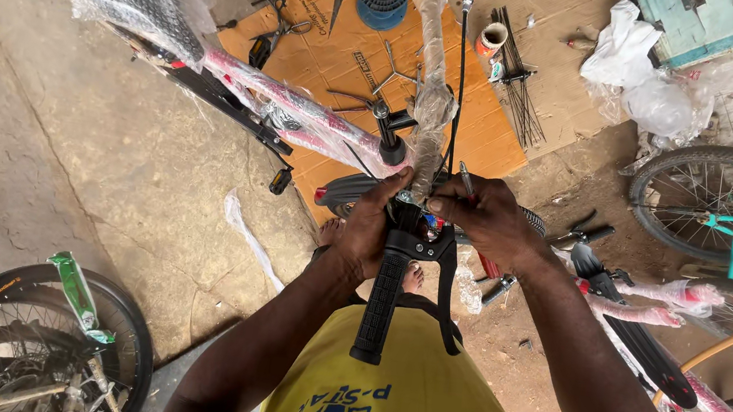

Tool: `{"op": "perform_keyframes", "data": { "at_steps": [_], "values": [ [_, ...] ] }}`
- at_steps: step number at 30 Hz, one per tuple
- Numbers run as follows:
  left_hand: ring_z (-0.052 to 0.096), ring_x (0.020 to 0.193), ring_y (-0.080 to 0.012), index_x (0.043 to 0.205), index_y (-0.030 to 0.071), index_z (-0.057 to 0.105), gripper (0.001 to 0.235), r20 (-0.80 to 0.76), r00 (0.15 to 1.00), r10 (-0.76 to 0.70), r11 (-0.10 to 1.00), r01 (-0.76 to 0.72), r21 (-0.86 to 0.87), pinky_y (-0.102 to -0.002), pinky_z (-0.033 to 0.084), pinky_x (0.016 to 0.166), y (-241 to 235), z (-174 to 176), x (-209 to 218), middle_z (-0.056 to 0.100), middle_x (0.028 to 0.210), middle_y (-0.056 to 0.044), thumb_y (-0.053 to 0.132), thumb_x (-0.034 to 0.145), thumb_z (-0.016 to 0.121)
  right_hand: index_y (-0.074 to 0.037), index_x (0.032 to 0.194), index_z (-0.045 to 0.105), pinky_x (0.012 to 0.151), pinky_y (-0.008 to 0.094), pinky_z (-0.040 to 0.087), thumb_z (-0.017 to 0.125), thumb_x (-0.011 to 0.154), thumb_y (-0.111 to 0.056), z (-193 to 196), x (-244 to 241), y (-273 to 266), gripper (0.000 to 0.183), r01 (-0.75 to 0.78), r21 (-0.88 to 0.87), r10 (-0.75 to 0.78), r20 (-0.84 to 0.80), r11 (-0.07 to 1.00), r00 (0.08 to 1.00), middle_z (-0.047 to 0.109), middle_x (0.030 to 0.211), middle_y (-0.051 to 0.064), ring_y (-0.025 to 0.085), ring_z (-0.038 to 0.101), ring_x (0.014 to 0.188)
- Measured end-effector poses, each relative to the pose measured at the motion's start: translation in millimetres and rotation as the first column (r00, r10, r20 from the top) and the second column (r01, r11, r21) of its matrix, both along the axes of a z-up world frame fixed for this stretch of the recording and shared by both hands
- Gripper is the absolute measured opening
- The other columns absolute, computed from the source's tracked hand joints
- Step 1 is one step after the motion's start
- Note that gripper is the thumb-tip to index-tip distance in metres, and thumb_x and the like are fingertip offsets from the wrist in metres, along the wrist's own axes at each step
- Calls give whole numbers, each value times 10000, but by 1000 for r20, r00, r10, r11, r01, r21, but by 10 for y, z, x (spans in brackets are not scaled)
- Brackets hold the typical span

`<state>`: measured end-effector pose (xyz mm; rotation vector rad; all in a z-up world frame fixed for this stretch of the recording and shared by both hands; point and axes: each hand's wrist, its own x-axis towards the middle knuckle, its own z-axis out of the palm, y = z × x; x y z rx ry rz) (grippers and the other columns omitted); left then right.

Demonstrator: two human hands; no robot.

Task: The person assembles a bicycle by attaching a brake lever to the handlebar. They use a screwdriver to tighten the bolt securing the lever in place.

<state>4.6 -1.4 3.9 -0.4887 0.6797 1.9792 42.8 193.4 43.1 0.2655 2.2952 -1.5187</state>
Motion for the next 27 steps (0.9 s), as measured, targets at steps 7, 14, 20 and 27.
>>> {"op": "perform_keyframes", "data": {
  "at_steps": [7, 14, 20, 27],
  "values": [
    [664, 574, -148, 1198, 16, 574, 560, -84, 996, 34, 997, -39, -61, -298, 588, 538, 14, 95, 8, 655, 737, -76, 510, 954, 668, -39, 984, 751, 728, 336, 561, 752, 898, -355, -67, -2, 3, 328, 20, 46, -21, 33, 999, 999, 735, 810, 70, 147, 683, 782],
    [683, 684, -116, 1208, 82, 587, 479, -152, 987, 60, 993, -75, -96, -284, 604, 604, 34, 161, 7, 672, 825, -39, 466, 931, 660, -47, 962, 754, 728, 304, 570, 773, 900, -285, -148, 40, -40, 247, 63, -30, -66, -100, 998, 993, 748, 840, 47, 110, 700, 795],
    [694, 728, -129, 1207, 69, 580, 493, -204, 977, 66, 997, -72, -18, -293, 611, 624, 7, 122, 3, 684, 874, -40, 480, 946, 662, -36, 961, 750, 709, 297, 529, 767, 930, -275, -146, 98, -64, 242, 69, 12, -65, -192, 998, 979, 724, 820, 61, 104, 651, 755],
    [685, 672, -147, 1136, 28, 617, 557, -283, 937, 205, 979, -200, 45, -282, 602, 589, 86, -107, 130, 676, 861, -76, 554, 957, 671, -63, 975, 778, 767, 326, 567, 777, 882, -308, -51, -24, -3, 261, -2, 27, 4, -92, 1000, 996, 772, 871, 54, 138, 705, 820]
  ]
}}
